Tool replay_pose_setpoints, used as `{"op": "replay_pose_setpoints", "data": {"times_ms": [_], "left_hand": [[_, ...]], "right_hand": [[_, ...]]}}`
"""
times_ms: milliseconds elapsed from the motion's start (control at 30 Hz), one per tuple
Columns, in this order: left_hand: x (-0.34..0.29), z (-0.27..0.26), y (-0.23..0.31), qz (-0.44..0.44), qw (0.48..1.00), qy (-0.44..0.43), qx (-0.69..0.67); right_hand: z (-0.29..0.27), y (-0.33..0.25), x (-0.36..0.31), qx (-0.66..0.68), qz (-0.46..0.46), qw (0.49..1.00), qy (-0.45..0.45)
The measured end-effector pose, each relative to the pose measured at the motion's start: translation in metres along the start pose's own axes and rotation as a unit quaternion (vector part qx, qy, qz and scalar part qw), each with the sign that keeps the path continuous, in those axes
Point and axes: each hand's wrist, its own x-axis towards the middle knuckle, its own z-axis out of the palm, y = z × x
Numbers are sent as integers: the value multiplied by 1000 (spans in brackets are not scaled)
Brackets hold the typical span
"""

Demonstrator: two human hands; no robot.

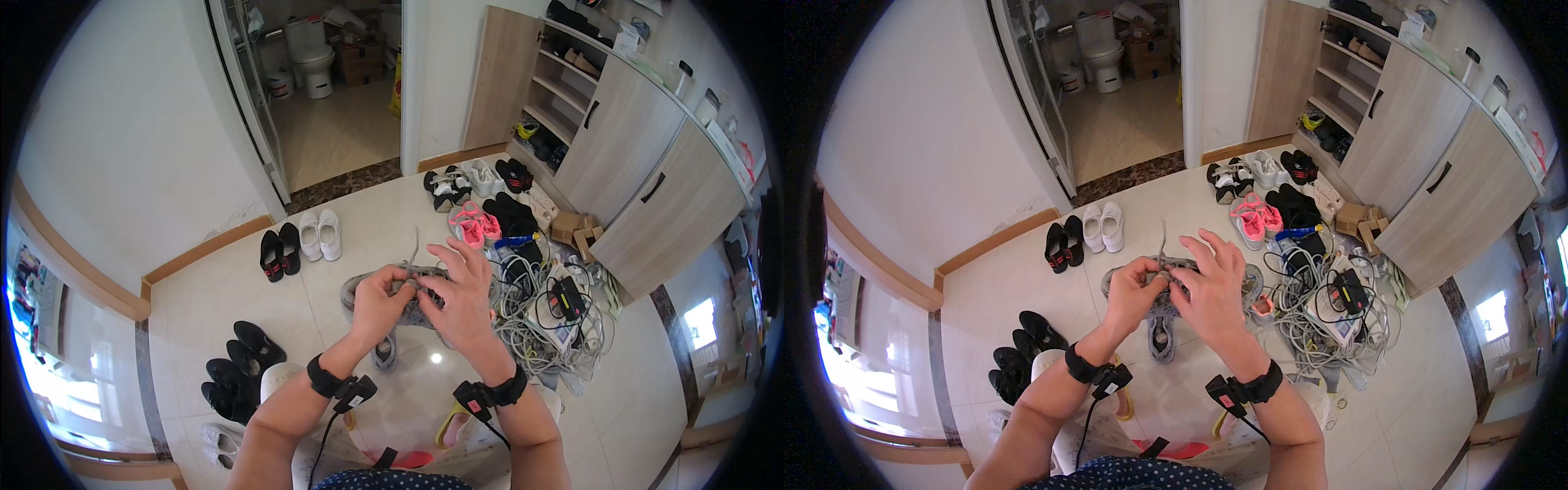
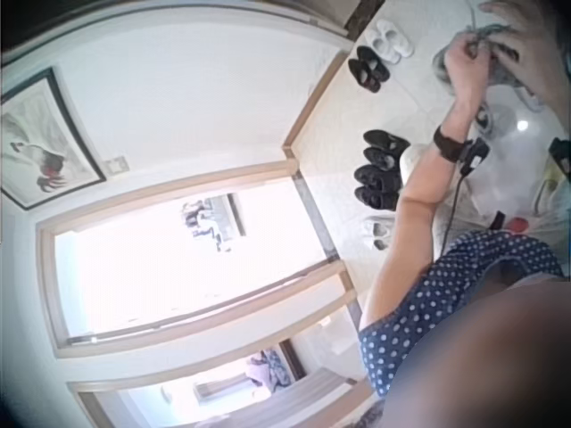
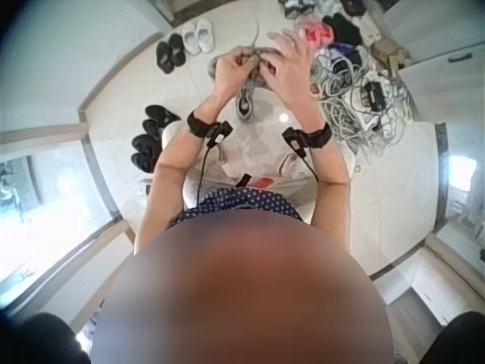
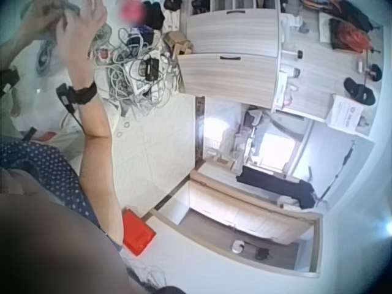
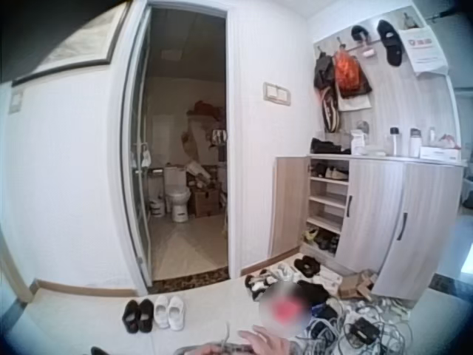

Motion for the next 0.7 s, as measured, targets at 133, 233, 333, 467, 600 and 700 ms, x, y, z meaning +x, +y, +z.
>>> {"op": "replay_pose_setpoints", "data": {"times_ms": [133, 233, 333, 467, 600, 700], "left_hand": [[0, -1, -2, -13, 1000, -19, 8], [-2, -2, 12, -37, 998, -50, 31], [-4, -2, 18, -50, 994, -93, 3], [-1, -1, 14, -57, 987, -133, -67], [2, -4, 5, -31, 989, -139, -36], [2, -2, 6, -30, 992, -114, -37]], "right_hand": [[-2, 3, -1, -11, -2, 1000, -16], [-3, 2, -1, -40, -12, 999, -17], [-3, 5, -1, -30, 2, 1000, -8], [1, 13, -4, -19, 10, 1000, 2], [1, 11, -3, -29, 9, 999, 16], [10, 19, -9, 105, 86, 991, -19]]}}
